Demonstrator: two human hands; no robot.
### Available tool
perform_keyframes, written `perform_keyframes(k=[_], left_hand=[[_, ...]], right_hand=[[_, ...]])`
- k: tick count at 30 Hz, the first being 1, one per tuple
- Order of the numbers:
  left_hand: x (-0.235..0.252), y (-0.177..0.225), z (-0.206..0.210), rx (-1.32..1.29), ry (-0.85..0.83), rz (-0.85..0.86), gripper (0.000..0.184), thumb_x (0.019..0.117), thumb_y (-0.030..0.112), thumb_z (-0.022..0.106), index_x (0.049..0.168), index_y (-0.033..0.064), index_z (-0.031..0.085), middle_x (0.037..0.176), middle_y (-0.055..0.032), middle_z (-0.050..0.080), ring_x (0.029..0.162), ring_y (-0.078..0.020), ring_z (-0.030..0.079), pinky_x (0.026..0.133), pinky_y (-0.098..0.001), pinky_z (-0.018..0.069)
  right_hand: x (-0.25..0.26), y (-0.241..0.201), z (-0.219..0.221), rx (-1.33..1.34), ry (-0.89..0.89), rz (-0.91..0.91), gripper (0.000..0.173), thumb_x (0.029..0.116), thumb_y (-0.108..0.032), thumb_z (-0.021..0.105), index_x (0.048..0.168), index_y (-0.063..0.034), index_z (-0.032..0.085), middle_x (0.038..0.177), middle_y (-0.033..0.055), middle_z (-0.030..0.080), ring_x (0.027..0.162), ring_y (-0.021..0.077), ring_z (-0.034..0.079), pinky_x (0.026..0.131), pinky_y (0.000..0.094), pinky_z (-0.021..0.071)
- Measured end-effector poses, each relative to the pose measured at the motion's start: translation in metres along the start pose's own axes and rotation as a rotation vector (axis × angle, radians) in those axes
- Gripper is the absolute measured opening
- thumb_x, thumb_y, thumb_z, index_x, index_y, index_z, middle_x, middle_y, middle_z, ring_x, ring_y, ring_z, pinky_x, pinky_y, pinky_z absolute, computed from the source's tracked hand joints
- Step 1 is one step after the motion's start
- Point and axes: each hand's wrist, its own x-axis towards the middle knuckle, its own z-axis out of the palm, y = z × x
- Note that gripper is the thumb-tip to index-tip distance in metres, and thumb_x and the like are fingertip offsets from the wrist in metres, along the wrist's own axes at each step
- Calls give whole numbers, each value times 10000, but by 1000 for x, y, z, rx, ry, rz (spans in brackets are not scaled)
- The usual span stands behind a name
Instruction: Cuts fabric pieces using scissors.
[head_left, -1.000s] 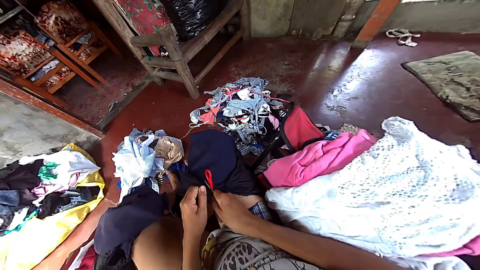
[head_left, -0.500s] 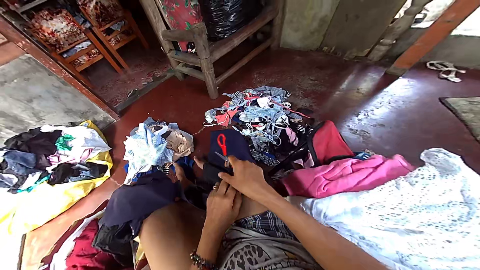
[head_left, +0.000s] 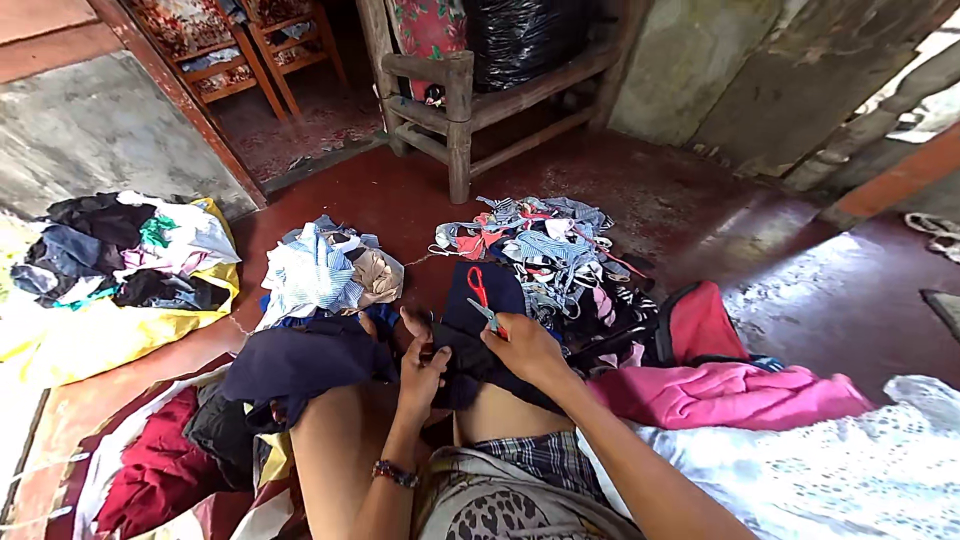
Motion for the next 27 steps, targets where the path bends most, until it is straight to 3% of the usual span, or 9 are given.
perform_keyframes(k=[2, 5, 12, 15, 18, 20, 22, 25, 27], left_hand=[[3, 0, 2, 81, 73, 83, 353, 949, 197, 737, 1247, 34, 638, 1009, -134, 683, 717, -197, 664, 599, -342, 575], [1, 1, 3, 445, 226, 384, 224, 951, 229, 726, 1089, 53, 738, 1094, -116, 665, 941, -205, 673, 819, -407, 597], [-2, 7, -4, 621, 396, 628, 151, 954, 191, 717, 1062, 112, 788, 974, -61, 717, 888, -183, 700, 815, -420, 601], [-4, 12, -9, 377, 387, 593, 163, 923, 116, 740, 1081, 100, 778, 965, -32, 741, 824, -115, 708, 764, -329, 615], [-12, 25, -15, -369, 95, 381, 458, 899, 2, 718, 1336, 116, 642, 935, -99, 687, 686, -156, 644, 625, -317, 584], [-15, 28, -19, -634, -70, 310, 534, 903, 26, 716, 1393, 211, 613, 1033, -81, 687, 793, -153, 670, 737, -340, 600], [-14, 29, -20, -667, -96, 350, 463, 913, 45, 715, 1356, 161, 644, 1100, -83, 699, 894, -163, 683, 837, -359, 591], [-9, 25, -23, -263, 16, 501, 435, 977, 54, 629, 1407, 95, 586, 1270, -75, 664, 1113, -177, 652, 981, -381, 549], [-4, 19, -25, 234, 107, 587, 525, 976, 118, 629, 1486, 118, 508, 1438, -100, 573, 1281, -226, 583, 1064, -457, 507]], right_hand=[[-6, -1, 4, 4, 46, -67, 257, 1017, -369, 606, 905, -143, 656, 730, 68, 605, 709, 276, 621, 608, 530, 486], [-14, -6, 6, 35, 122, -170, 256, 1020, -405, 612, 950, -167, 672, 722, 48, 600, 684, 252, 609, 598, 509, 483], [-18, -27, 25, 17, 77, -246, 505, 834, -317, 841, 1267, -160, 633, 908, 83, 651, 881, 299, 635, 738, 508, 541], [-17, -32, 44, -51, 124, -271, 643, 779, -329, 878, 1328, -135, 603, 1149, 129, 671, 1117, 358, 618, 880, 545, 531], [-17, -37, 54, -110, 223, -320, 788, 719, -467, 895, 1369, -148, 587, 1215, 145, 653, 1147, 377, 603, 872, 555, 522], [-14, -37, 57, -112, 306, -370, 665, 743, -449, 870, 1282, -133, 640, 1129, 144, 668, 1070, 372, 630, 802, 548, 532], [-10, -37, 51, -7, 320, -404, 330, 819, -228, 801, 1108, -97, 711, 1010, 140, 688, 970, 358, 663, 746, 567, 543], [-3, -34, 25, 197, 209, -354, 97, 938, -155, 681, 999, -90, 719, 843, 102, 677, 748, 280, 660, 636, 540, 549], [5, -33, 9, 363, 141, -251, 227, 993, -257, 649, 861, -74, 665, 672, 79, 557, 584, 227, 535, 532, 457, 446]])
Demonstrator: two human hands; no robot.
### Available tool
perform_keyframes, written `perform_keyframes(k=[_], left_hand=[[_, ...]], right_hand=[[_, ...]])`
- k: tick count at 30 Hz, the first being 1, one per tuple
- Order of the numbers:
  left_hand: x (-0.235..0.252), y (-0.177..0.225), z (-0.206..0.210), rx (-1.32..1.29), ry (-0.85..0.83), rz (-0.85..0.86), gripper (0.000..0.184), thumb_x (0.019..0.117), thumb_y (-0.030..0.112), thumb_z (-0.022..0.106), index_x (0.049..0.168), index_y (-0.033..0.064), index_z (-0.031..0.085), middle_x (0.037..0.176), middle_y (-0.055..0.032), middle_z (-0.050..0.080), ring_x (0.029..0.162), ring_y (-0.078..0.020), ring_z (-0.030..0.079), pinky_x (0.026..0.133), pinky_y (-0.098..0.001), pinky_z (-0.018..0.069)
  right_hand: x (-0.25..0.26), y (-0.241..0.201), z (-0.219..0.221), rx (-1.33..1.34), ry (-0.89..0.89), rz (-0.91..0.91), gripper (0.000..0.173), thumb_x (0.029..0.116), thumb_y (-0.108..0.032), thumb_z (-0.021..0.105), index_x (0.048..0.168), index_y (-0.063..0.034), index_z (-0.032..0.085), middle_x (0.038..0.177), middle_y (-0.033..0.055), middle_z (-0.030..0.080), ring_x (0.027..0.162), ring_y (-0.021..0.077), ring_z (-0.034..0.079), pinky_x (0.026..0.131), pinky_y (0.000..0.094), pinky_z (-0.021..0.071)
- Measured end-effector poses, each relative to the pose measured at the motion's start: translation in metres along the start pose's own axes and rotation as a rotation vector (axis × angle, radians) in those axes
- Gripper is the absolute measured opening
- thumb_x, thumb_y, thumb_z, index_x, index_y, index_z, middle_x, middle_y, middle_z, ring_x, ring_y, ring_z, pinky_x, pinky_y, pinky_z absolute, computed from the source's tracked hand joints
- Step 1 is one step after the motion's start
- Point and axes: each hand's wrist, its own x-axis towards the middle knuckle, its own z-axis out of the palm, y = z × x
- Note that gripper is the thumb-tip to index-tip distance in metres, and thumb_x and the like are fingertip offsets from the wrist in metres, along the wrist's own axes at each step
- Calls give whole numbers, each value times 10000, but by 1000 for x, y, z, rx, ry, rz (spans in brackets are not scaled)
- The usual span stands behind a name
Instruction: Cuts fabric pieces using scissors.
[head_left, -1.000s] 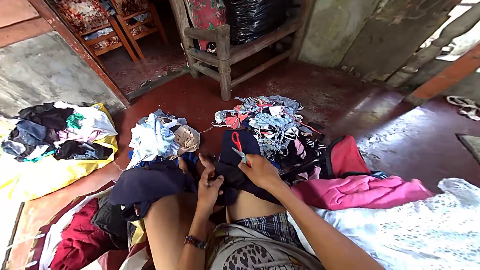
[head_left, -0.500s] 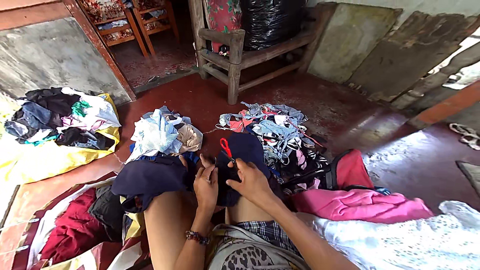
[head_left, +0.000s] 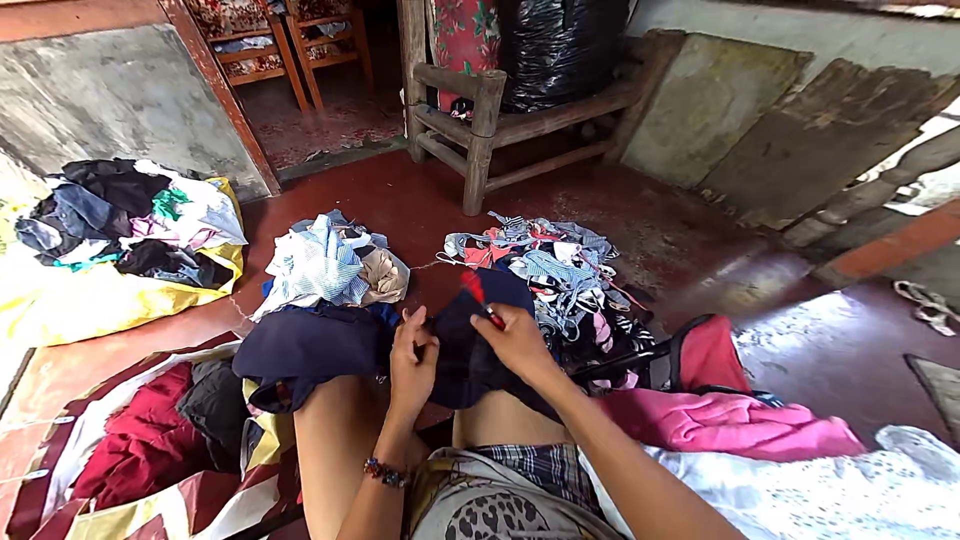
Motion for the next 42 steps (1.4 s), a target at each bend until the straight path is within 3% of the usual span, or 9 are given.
perform_keyframes(k=[3, 5, 9, 12, 17, 21, 27, 38, 42], left_hand=[[1, -4, 3, 330, -112, -54, 657, 959, 403, 682, 1522, 134, 479, 1362, -151, 624, 1227, -307, 623, 1016, -579, 514], [2, -2, -1, 289, -172, -157, 594, 889, 498, 750, 1333, 115, 654, 1156, -115, 719, 1070, -258, 693, 948, -565, 551], [5, 2, -14, 66, -257, -293, 292, 825, 302, 858, 984, 83, 746, 926, -60, 739, 895, -174, 712, 853, -457, 591], [4, 10, -19, -203, -304, -314, 208, 821, 81, 831, 994, 35, 727, 944, -95, 743, 894, -194, 718, 839, -412, 606], [3, 14, -25, -373, -370, -300, 176, 835, 4, 778, 1005, 3, 728, 953, -124, 741, 896, -205, 713, 844, -400, 597], [2, 11, -25, -426, -353, -310, 211, 868, 50, 773, 1072, 9, 740, 1005, -123, 745, 936, -203, 711, 884, -401, 592], [2, 6, -13, -278, -213, -250, 120, 900, 154, 780, 951, 49, 758, 895, -88, 735, 829, -186, 694, 791, -387, 588], [-1, -4, 0, -156, -42, -128, 158, 805, 47, 826, 891, 79, 696, 847, -44, 709, 795, -157, 688, 732, -377, 595], [-2, -5, 3, -134, -2, -85, 164, 803, -30, 777, 897, 70, 688, 820, -41, 710, 762, -150, 688, 708, -367, 594]], right_hand=[[10, -1, -12, 217, 9, 139, 367, 998, -285, 661, 720, -78, 540, 605, 36, 438, 522, 146, 403, 504, 337, 344], [15, 5, -15, 299, -6, 178, 343, 998, -260, 669, 737, -71, 551, 625, 41, 467, 532, 139, 427, 504, 320, 360], [21, 19, -21, 531, -105, 313, 208, 1019, -229, 642, 933, -39, 644, 774, 79, 655, 620, 150, 617, 562, 320, 543], [23, 25, -23, 666, -137, 368, 158, 1022, -209, 628, 998, -54, 651, 778, 70, 669, 599, 137, 623, 549, 298, 551], [21, 29, -25, 726, -175, 377, 151, 1031, -209, 609, 984, -69, 643, 748, 49, 654, 584, 114, 608, 546, 273, 540], [19, 30, -24, 769, -175, 350, 170, 1036, -181, 593, 915, -73, 644, 677, 31, 631, 542, 96, 587, 530, 263, 535], [19, 35, -25, 805, -164, 352, 165, 1027, -180, 607, 900, -83, 647, 678, 34, 629, 532, 93, 570, 530, 256, 525], [-31, 18, -37, 123, -398, -162, 65, 904, -190, 687, 868, -146, 718, 637, -47, 554, 551, 59, 487, 519, 263, 414], [-62, 35, -13, -212, -317, -350, 163, 909, -137, 603, 983, -147, 747, 825, 10, 682, 768, 145, 639, 713, 395, 539]])
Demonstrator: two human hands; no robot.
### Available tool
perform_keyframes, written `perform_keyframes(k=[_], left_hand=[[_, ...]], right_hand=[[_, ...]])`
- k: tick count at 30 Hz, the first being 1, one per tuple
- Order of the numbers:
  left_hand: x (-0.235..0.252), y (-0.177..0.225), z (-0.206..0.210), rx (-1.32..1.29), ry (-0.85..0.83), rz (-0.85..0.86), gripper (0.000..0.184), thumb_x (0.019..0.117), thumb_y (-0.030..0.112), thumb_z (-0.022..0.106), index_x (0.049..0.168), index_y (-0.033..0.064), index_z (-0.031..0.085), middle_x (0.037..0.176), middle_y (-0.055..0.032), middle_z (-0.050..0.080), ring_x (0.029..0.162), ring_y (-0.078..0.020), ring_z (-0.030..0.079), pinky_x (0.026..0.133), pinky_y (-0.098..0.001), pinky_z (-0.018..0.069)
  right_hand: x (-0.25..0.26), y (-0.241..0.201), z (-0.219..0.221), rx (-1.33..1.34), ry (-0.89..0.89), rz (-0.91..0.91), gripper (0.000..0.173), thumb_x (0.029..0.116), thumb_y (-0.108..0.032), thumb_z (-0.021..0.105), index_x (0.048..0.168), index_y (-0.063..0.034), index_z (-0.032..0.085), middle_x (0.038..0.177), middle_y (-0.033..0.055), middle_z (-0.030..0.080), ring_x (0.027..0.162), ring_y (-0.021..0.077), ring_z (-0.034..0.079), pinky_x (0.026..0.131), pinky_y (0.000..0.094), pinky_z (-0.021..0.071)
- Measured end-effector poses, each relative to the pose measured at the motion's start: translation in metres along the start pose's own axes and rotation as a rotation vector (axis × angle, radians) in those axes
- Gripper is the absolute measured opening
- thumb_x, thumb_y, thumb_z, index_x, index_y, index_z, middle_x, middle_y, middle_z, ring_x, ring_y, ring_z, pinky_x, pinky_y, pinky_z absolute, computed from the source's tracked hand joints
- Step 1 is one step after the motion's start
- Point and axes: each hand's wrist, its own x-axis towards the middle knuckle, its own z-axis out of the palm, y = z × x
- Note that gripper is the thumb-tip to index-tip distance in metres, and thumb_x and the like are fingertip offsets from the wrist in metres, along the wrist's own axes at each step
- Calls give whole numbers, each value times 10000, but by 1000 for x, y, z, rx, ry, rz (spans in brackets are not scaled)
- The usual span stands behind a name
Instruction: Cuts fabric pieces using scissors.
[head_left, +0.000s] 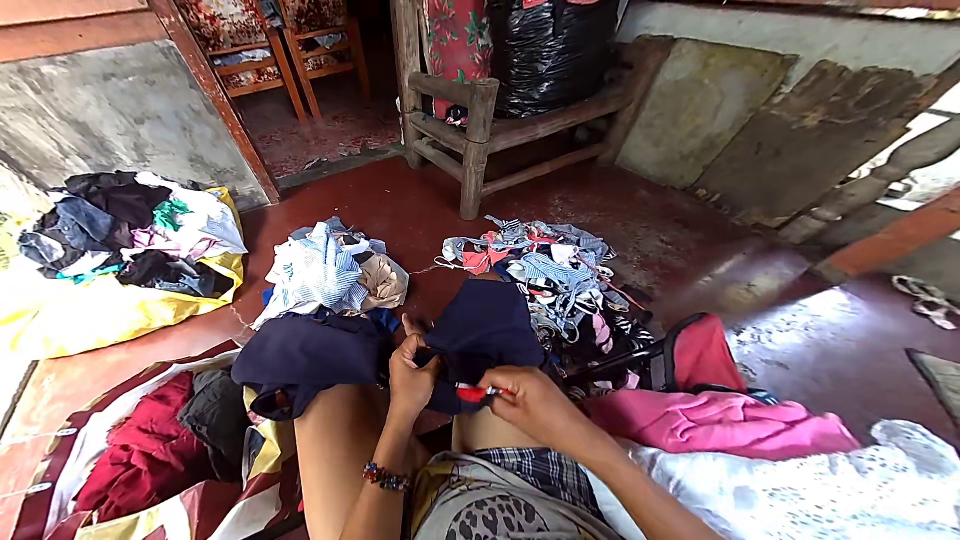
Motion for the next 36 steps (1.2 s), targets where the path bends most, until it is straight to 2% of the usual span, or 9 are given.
perform_keyframes(k=[2, 6, 20, 23, 26, 28, 30, 32, 36], left_hand=[[0, 0, 1, 25, 34, 31, 176, 795, -43, 769, 904, 81, 708, 827, -27, 719, 774, -133, 693, 719, -359, 601], [-1, -2, 2, 51, 62, 24, 175, 778, -74, 730, 855, 77, 687, 779, -28, 687, 718, -136, 659, 653, -343, 568], [0, -3, 3, 33, 63, 9, 170, 783, -59, 755, 872, 73, 694, 775, -36, 695, 714, -142, 669, 655, -345, 577], [-3, -2, 4, 258, 129, 73, 215, 785, 13, 784, 974, 95, 726, 929, -24, 700, 855, -123, 676, 780, -358, 587], [-8, 1, 4, 473, 168, 159, 256, 830, 98, 755, 1083, 129, 741, 1099, -70, 660, 1008, -201, 641, 883, -446, 554], [-10, -1, 3, 416, 182, 174, 211, 872, 115, 692, 1079, 122, 730, 905, -9, 663, 807, -123, 641, 734, -351, 572], [-12, 0, 2, 122, 113, -6, 217, 986, 131, 539, 1111, 70, 705, 752, -14, 635, 619, -107, 586, 592, -306, 518], [-13, 2, 5, -123, 46, -191, 321, 1026, 213, 416, 1125, 38, 667, 711, -27, 579, 581, -115, 531, 538, -292, 457], [-20, 8, 15, -96, -25, -103, 154, 917, 144, 720, 1018, 28, 720, 893, -74, 735, 847, -165, 711, 804, -365, 604]], right_hand=[[-10, 1, 22, -234, 66, -102, 186, 889, -105, 624, 1003, -180, 751, 873, 12, 717, 866, 200, 692, 822, 458, 545], [-18, 7, 44, -508, 167, -197, 116, 848, -154, 727, 954, -197, 742, 796, 6, 680, 794, 221, 680, 782, 436, 549], [-17, 6, 43, -514, 146, -185, 110, 885, -149, 678, 968, -194, 736, 792, 4, 663, 790, 207, 665, 775, 405, 535], [-17, 6, 45, -494, 162, -178, 141, 888, -159, 668, 996, -207, 744, 806, -1, 674, 793, 207, 668, 760, 406, 533], [-17, 5, 45, -422, 169, -116, 179, 894, -159, 655, 1035, -216, 747, 862, -4, 705, 844, 200, 684, 791, 412, 538], [-17, 2, 43, -349, 154, -72, 201, 901, -149, 642, 1059, -213, 748, 900, -4, 721, 878, 195, 689, 824, 425, 535], [-16, 0, 41, -299, 135, -44, 216, 909, -146, 623, 1070, -213, 751, 914, -5, 729, 890, 195, 693, 840, 432, 533], [-15, -3, 36, -249, 85, -16, 219, 920, -147, 605, 1074, -200, 752, 929, 10, 736, 909, 211, 698, 861, 453, 524], [-5, -19, 1, -84, -131, 118, 219, 993, -229, 569, 1116, -169, 740, 978, 44, 736, 948, 225, 690, 896, 508, 513]])
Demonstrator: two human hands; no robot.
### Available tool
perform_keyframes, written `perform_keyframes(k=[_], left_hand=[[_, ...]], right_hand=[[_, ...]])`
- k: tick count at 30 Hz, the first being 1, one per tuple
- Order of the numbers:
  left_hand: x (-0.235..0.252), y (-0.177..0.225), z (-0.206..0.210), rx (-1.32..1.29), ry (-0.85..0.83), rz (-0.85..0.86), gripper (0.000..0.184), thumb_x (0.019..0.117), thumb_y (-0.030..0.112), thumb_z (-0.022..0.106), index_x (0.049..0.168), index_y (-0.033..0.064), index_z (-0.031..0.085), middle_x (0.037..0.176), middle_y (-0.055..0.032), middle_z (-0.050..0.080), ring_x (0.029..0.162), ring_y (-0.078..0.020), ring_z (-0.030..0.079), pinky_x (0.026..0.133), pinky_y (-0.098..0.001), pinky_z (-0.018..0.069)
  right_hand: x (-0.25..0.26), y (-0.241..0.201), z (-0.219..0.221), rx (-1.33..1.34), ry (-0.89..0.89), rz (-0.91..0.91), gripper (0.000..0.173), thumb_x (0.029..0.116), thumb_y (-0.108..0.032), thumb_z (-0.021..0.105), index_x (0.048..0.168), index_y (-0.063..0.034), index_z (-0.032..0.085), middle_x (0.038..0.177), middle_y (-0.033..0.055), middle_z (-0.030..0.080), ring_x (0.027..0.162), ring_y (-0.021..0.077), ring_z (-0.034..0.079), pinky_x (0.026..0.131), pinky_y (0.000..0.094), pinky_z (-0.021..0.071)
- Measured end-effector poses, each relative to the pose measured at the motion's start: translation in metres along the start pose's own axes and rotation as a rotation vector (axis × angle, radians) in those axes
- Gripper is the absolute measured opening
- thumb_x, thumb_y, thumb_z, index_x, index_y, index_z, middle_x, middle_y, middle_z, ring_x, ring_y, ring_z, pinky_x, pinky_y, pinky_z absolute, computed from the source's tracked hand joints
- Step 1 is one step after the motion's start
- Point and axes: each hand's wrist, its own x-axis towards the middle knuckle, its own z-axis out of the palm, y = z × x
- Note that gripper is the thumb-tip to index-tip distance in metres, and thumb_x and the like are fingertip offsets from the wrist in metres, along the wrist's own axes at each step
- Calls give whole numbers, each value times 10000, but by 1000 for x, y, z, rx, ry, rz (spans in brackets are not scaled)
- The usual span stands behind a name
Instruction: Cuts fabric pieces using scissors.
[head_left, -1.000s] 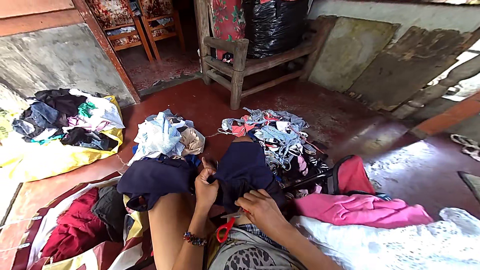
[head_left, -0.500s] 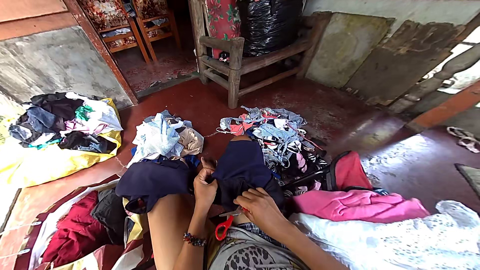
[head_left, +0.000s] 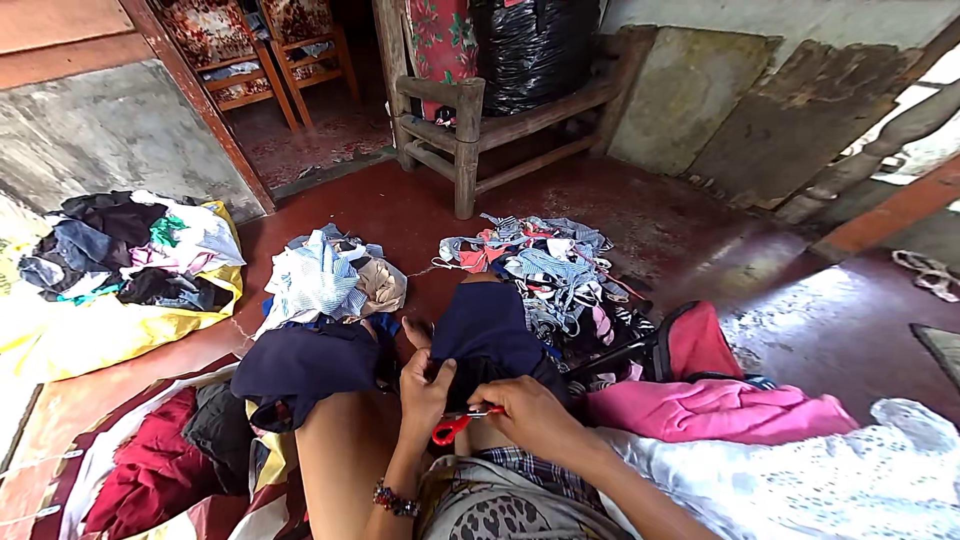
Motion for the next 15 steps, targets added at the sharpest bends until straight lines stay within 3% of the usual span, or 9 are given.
perform_keyframes(k=[3, 4, 6, 7, 9, 10, 12, 15], left_hand=[[-10, 1, 11, 64, -13, 108, 154, 905, 113, 731, 1032, 27, 717, 884, -62, 729, 812, -142, 710, 761, -329, 615], [-13, 2, 15, 133, -23, 173, 150, 917, 126, 718, 1033, 33, 717, 882, -51, 729, 798, -122, 710, 745, -308, 618], [-18, 5, 19, 311, -45, 315, 157, 941, 156, 687, 1037, 44, 742, 953, -45, 727, 871, -104, 705, 804, -298, 614], [-20, 7, 22, 397, -47, 390, 159, 946, 155, 674, 1026, 47, 758, 976, -59, 724, 887, -112, 702, 813, -303, 613], [-24, 9, 26, 529, -47, 500, 162, 945, 139, 660, 1021, 60, 779, 985, -87, 717, 870, -142, 706, 794, -322, 619], [-26, 9, 27, 571, -32, 535, 163, 935, 127, 658, 1016, 64, 785, 968, -96, 717, 847, -158, 708, 772, -333, 620], [-29, 4, 26, 615, 12, 573, 176, 921, 119, 659, 1022, 74, 796, 979, -102, 748, 868, -183, 735, 790, -354, 624], [-35, -3, 20, 533, 37, 510, 271, 916, 116, 684, 1172, 78, 763, 1016, -84, 754, 879, -152, 735, 814, -330, 622]], right_hand=[[13, -17, -37, 77, 269, -15, 251, 1056, -320, 541, 1103, -160, 728, 819, 48, 687, 739, 216, 668, 691, 490, 566], [21, -22, -49, 65, 362, -46, 252, 1063, -315, 535, 1152, -183, 730, 838, 31, 688, 734, 190, 661, 673, 462, 571], [42, -24, -66, -14, 419, -140, 272, 1042, -203, 548, 1241, -251, 728, 991, 8, 677, 928, 186, 646, 791, 455, 561], [54, -21, -70, -73, 392, -186, 313, 1018, -149, 566, 1246, -284, 733, 1072, 12, 656, 1047, 225, 612, 840, 497, 530], [73, -14, -72, -192, 231, -211, 324, 988, -91, 593, 1160, -306, 764, 1304, 15, 633, 1278, 290, 534, 988, 610, 457], [77, -12, -73, -248, 118, -192, 303, 977, -68, 603, 1102, -278, 781, 1356, 17, 628, 1331, 305, 512, 1058, 662, 393], [76, -5, -75, -370, -31, -193, 219, 955, -53, 627, 996, -205, 780, 1216, 2, 690, 1312, 292, 530, 1117, 720, 280], [49, 13, -80, -470, -87, -207, 155, 959, -86, 632, 955, -173, 760, 1098, 10, 708, 1253, 287, 568, 1130, 717, 263]])
